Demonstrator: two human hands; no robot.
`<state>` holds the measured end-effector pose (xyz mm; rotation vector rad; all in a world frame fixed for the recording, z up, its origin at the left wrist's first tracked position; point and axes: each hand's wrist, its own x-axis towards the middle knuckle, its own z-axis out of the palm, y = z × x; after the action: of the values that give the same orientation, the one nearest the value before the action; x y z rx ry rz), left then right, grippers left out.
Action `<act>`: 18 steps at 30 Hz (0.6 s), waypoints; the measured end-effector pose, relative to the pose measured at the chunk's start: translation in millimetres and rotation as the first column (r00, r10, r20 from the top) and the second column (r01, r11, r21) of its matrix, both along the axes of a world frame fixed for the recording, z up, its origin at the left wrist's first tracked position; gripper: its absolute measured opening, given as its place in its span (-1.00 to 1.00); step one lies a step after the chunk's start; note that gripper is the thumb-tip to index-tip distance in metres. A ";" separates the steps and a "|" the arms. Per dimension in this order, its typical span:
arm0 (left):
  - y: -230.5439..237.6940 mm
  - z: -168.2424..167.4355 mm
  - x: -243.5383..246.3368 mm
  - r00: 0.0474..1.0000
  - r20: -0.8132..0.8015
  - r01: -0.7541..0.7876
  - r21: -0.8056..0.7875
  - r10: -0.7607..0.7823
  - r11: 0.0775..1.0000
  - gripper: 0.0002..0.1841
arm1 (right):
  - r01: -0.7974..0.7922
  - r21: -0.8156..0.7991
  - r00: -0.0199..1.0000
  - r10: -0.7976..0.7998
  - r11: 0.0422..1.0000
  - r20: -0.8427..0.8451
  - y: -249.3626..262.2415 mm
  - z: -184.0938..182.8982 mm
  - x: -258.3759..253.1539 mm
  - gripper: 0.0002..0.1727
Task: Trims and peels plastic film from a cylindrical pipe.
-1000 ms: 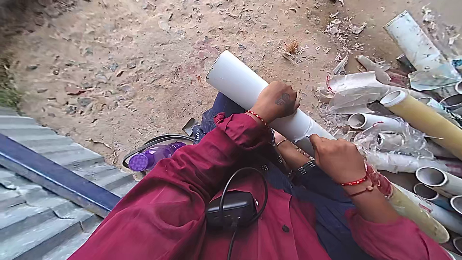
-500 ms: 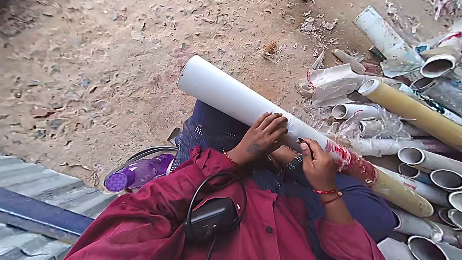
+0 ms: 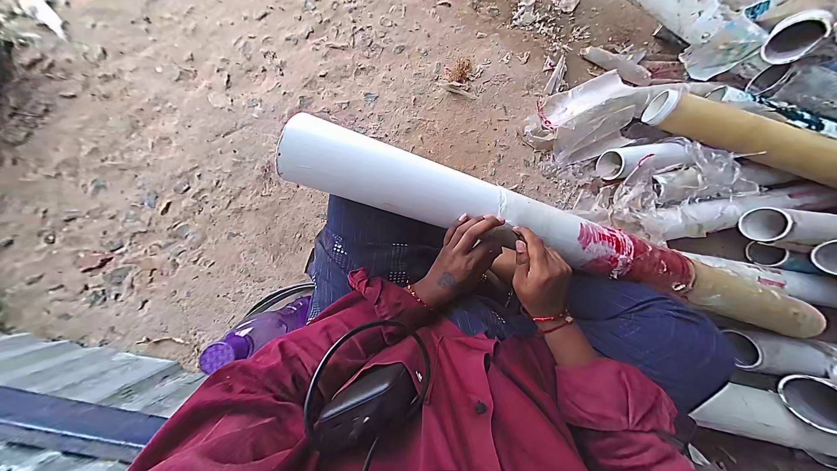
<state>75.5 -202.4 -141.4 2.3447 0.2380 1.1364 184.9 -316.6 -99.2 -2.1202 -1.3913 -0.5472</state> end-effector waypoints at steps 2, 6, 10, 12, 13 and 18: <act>3.5 1.3 -1.6 0.994 0.034 -0.101 0.009 0.100 0.995 -0.88 | -0.005 -0.007 1.000 0.005 1.000 -0.028 -1.6 -0.8 -1.3 -0.57; 13.3 3.0 -1.4 0.981 0.012 -0.192 0.087 0.191 0.978 -0.74 | -0.027 -0.028 0.987 0.022 0.999 -0.161 -0.6 -2.3 0.1 -0.63; 14.7 6.0 1.1 0.980 -0.010 -0.196 0.140 0.199 0.970 -0.73 | -0.027 -0.031 0.956 0.017 0.999 -0.294 1.6 0.4 1.0 -0.62; 16.9 6.4 1.1 0.979 -0.020 -0.198 0.166 0.204 0.966 -0.73 | -0.037 -0.044 0.933 0.019 0.998 -0.360 1.4 4.1 1.5 -0.61; 17.8 7.0 0.5 0.978 -0.028 -0.198 0.176 0.206 0.964 -0.72 | -0.048 -0.057 0.917 0.022 0.997 -0.399 0.4 6.3 1.7 -0.59; 22.8 14.0 -2.6 0.984 -0.086 -0.135 0.203 0.155 0.970 -0.77 | -0.135 -0.076 0.842 0.074 0.988 -0.535 -5.3 11.7 4.0 -0.54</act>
<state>72.9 -179.6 -127.4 2.5999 0.3540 1.1568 188.9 -321.8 -87.5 -2.0452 -1.2167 0.1694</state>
